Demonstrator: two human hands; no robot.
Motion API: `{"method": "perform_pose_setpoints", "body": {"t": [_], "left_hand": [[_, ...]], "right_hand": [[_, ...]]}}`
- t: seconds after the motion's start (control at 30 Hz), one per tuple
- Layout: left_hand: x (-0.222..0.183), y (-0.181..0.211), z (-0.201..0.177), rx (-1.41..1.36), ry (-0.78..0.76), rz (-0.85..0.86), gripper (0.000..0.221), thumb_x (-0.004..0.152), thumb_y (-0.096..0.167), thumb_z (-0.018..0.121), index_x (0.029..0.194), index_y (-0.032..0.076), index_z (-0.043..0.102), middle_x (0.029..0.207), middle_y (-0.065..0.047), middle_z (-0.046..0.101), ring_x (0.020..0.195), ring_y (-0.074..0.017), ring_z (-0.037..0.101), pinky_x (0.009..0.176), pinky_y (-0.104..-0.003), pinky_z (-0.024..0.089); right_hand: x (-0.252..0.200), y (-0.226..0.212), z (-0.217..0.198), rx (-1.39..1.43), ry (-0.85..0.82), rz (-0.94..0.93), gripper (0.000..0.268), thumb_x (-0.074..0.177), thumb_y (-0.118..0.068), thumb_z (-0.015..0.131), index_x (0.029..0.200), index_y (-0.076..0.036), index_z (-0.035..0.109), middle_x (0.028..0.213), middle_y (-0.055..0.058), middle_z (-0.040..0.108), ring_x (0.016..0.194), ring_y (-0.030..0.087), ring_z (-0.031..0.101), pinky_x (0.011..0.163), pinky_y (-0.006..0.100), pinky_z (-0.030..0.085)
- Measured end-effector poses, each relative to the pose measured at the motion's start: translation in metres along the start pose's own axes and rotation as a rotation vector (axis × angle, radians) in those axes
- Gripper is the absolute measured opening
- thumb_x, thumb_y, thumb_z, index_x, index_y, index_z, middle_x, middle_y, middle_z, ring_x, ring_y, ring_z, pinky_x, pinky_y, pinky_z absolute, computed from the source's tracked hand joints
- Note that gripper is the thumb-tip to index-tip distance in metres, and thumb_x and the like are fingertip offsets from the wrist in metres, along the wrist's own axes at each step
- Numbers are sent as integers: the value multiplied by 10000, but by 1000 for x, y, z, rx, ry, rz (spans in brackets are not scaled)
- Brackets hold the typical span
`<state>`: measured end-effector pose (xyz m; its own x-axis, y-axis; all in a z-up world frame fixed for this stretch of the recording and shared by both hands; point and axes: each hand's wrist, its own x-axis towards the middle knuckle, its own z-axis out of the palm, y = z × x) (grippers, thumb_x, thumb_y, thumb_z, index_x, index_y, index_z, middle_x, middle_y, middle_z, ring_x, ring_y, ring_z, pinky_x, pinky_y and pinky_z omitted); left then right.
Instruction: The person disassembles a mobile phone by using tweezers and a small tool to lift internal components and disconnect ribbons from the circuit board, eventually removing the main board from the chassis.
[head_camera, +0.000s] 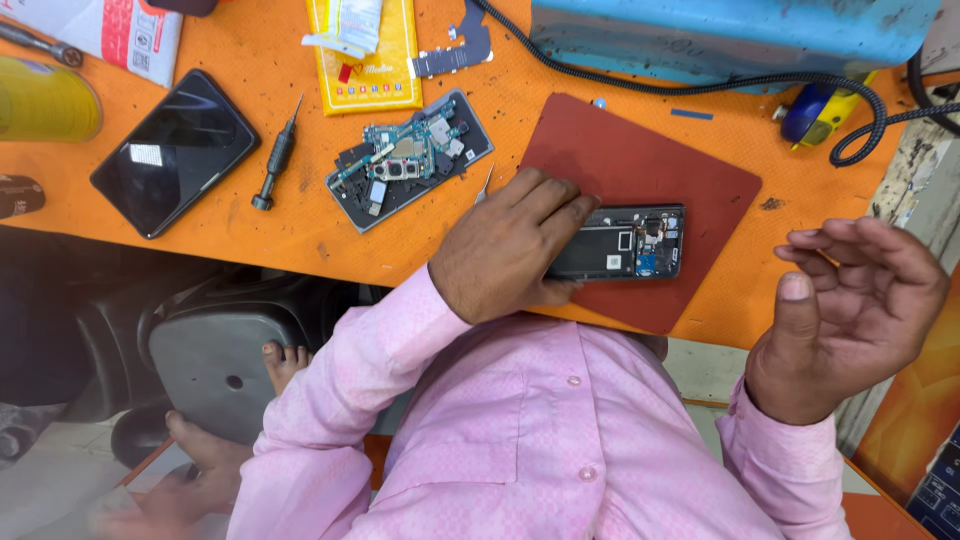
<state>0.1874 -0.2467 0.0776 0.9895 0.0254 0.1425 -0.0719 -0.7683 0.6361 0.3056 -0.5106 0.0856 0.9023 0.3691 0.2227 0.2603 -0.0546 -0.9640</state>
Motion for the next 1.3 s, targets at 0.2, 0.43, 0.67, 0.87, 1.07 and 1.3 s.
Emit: {"method": "perform_pose_setpoints", "body": {"t": [0.2,0.43,0.67,0.87,1.07,1.3], "left_hand": [[-7,12,1,-278,231,-96,780,655,360,945,1292,33,636,1216,-143,640,1128,-332,626,1016,-398,505],[-15,23,17,-1282,149,-354,656,849,142,863,1415,-43,587,1324,-109,619,1210,-173,653,1117,-351,530],[-19,19,37,-1540,205,-401,675,887,103,833,1459,-77,524,1399,-129,618,1238,-169,637,1118,-351,527],[-21,21,42,-1500,260,-400,668,878,128,849,1446,-58,549,1364,-104,642,1201,-151,638,1099,-339,530],[-22,23,45,-1424,273,-405,640,877,134,859,1432,-34,588,1277,-86,661,1184,-139,648,1106,-317,521],[-20,22,48,-1450,250,-410,658,874,142,858,1440,-34,574,1255,-80,674,1144,-138,658,1071,-316,539]], "right_hand": [[-2,-3,17,128,-7,31,466,1125,-233,788,1397,-4,486,1237,94,576,1106,176,634,994,313,576],[-6,6,44,515,-213,278,623,1035,-354,758,1439,18,465,1312,104,578,1239,187,574,1137,350,501],[-5,7,65,539,-408,434,780,963,-355,783,1520,25,391,1472,136,522,1391,245,539,1211,418,451],[-8,6,69,505,-331,348,721,998,-308,781,1524,19,412,1467,111,522,1372,215,531,1200,384,441],[-16,-15,63,275,-95,-91,536,1017,-279,776,1392,-18,496,1313,77,560,1136,183,614,995,355,556],[28,-79,-13,125,-1166,-468,288,997,-196,660,1230,-73,544,1069,43,716,889,209,741,782,357,622]]}}
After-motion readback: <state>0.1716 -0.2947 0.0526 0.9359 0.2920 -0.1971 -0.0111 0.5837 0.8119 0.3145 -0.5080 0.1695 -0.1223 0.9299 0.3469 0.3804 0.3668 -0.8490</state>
